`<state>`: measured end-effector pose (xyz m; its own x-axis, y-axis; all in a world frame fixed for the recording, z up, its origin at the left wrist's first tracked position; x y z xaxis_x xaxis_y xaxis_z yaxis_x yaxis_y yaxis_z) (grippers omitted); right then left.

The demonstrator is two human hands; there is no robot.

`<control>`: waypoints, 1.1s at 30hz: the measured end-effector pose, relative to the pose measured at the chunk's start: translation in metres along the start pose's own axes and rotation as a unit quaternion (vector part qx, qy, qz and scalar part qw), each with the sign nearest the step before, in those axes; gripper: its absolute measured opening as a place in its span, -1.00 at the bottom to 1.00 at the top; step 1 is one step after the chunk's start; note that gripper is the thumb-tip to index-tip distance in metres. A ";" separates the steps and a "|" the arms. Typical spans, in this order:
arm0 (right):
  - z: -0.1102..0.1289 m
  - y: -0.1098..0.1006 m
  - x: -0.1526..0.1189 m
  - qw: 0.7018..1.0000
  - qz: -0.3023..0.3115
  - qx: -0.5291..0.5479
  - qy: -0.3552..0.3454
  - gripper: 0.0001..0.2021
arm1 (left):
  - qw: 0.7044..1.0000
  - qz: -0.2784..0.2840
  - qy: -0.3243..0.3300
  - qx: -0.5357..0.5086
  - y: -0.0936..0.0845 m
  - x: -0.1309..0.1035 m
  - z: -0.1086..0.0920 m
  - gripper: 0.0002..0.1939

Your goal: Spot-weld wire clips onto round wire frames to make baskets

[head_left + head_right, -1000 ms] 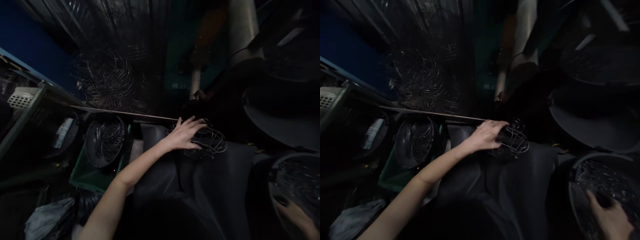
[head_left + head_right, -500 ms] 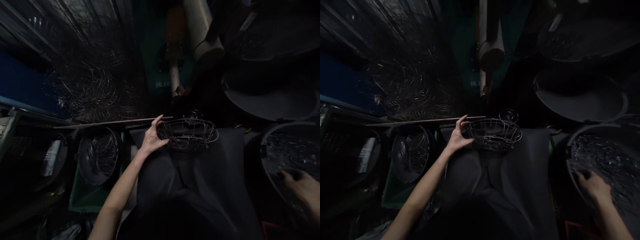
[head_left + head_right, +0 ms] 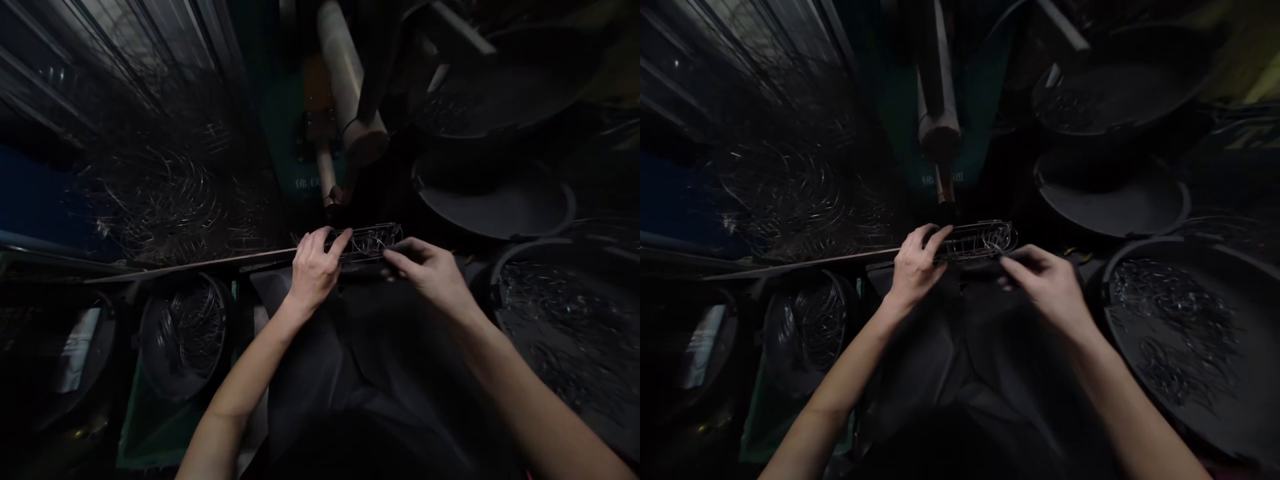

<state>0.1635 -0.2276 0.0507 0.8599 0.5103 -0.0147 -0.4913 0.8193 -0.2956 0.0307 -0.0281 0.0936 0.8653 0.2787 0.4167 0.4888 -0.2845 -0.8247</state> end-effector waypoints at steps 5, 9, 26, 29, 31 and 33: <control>0.043 0.061 0.016 0.999 0.003 0.038 0.031 -0.68 | 0.999 -0.006 0.012 0.034 -0.001 -0.002 0.000 -0.49; 0.050 0.071 0.009 0.998 -0.045 -0.011 -0.033 -0.71 | 0.999 -0.016 0.012 0.026 -0.002 0.000 0.002 -0.48; 0.062 0.077 0.011 0.967 -0.104 -0.153 -0.175 -0.86 | 0.999 -0.025 -0.021 -0.017 0.000 0.008 0.004 -0.53; 0.064 0.077 0.012 0.966 -0.100 -0.159 -0.177 -0.87 | 0.999 -0.026 -0.021 -0.019 0.000 0.010 0.004 -0.52; 0.063 0.077 0.014 0.966 -0.095 -0.165 -0.177 -0.87 | 0.999 -0.028 -0.019 -0.017 0.000 0.011 0.005 -0.52; 0.061 0.077 0.015 0.964 -0.095 -0.170 -0.179 -0.87 | 0.999 -0.034 -0.013 -0.011 0.000 0.012 0.006 -0.52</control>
<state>0.1302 -0.1410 0.0861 0.7964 0.4671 0.3841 -0.2030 0.8047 -0.5578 0.0407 -0.0195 0.0963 0.8268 0.3226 0.4609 0.5491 -0.2845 -0.7858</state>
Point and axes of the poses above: each hand's wrist, its own x-axis towards the middle knuckle, its own y-axis out of the palm, z = x × y, the point moved 2 cm from there along x, towards the middle knuckle, and after that the axes turned 6 degrees about -x, right-handed, at the moved point
